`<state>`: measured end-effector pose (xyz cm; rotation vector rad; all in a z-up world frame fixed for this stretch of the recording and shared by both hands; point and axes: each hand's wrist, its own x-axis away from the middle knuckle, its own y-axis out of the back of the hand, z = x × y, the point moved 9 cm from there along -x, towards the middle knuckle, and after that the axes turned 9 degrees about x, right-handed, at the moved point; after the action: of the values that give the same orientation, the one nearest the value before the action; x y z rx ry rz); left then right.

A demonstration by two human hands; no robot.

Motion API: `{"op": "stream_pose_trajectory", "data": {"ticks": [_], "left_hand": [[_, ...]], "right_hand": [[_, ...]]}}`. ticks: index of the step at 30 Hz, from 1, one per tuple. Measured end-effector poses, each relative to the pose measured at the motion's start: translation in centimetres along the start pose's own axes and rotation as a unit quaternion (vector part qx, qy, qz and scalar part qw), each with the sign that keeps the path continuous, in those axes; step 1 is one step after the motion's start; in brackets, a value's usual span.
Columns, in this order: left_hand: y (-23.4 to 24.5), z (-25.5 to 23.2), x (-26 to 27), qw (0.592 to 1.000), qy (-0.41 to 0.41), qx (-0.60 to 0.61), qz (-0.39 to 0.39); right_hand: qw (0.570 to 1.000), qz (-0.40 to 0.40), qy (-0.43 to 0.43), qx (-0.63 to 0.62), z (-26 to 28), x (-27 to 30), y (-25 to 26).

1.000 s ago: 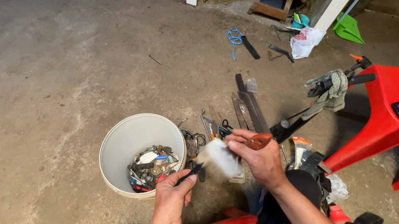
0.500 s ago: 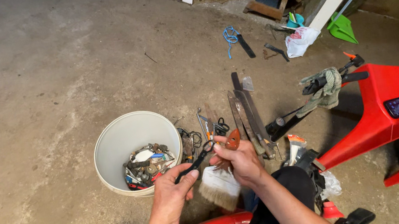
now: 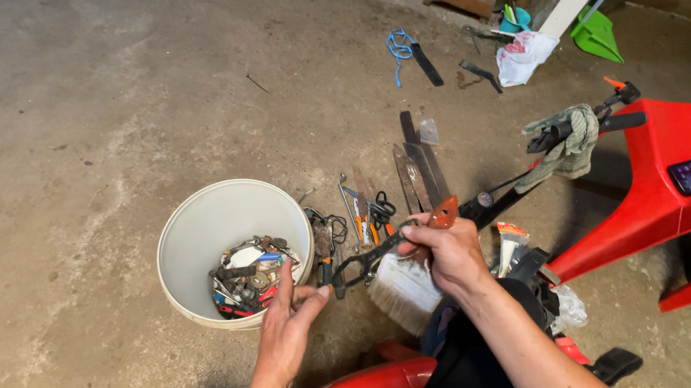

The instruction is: The person sits on a red stool and cleans various metal tools retrieved from a white bucket. Using a wire brush, they scrub a metal clamp, a wrench, and a screwdriver to remove dirt or rust, then place the cleaned items on the floor next to other tools.

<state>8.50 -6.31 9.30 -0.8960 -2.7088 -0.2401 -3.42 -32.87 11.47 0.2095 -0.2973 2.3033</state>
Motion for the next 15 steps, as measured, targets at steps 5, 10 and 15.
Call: {"op": "stream_pose_trajectory", "data": {"ticks": [5,10,15], "left_hand": [[-0.2,2.0,-0.2,0.993,0.074,-0.088,0.004],[1.0,4.2,-0.4,0.979,0.124,-0.147,-0.068],[1.5,4.3,-0.7,0.983,0.093,-0.137,-0.084]], "right_hand": [[0.998,-0.051,-0.016,0.015,-1.0,-0.2,2.6],[0.997,-0.067,-0.041,0.016,-2.2,-0.2,3.8],[0.996,-0.077,-0.044,0.016,-2.9,-0.5,4.3]]}}
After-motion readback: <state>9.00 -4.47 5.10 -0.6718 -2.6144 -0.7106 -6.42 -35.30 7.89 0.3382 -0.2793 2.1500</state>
